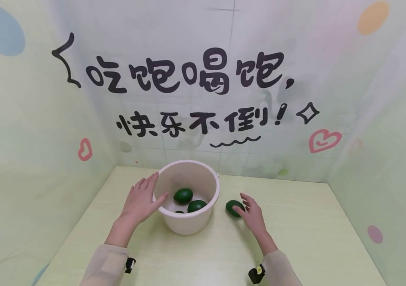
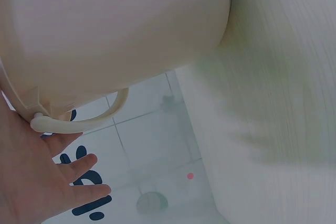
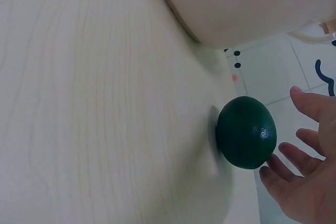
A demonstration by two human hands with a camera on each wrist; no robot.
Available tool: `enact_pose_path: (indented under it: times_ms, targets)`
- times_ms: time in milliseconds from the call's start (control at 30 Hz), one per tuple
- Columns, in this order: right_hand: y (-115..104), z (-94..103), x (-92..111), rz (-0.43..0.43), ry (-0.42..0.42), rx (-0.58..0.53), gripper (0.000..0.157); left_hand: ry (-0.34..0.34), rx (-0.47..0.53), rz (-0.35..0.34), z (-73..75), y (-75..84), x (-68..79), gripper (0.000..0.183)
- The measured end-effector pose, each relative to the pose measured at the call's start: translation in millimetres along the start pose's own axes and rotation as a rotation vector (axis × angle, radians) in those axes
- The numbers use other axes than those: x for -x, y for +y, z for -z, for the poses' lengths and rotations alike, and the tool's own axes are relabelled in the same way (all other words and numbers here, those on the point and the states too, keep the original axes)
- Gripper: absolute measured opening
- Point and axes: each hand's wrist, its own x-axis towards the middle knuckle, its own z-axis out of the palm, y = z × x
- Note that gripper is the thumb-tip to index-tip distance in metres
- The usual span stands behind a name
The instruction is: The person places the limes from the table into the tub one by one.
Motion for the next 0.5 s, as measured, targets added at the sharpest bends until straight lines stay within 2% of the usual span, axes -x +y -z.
enact_pose_path:
  times_ms: [233,500]
  targets:
    - [1.9,-1.7,5.4,0.081,0.035,0.037,0.057,0.000,0.009,0.000,1.2,1.3,0.1,0.081]
    - [6.4,-3.9,2.2,-0.025,-0.017,0.014,0.057,0.002,0.000,-0.003,0.1,-0.2,-0.1,0.081]
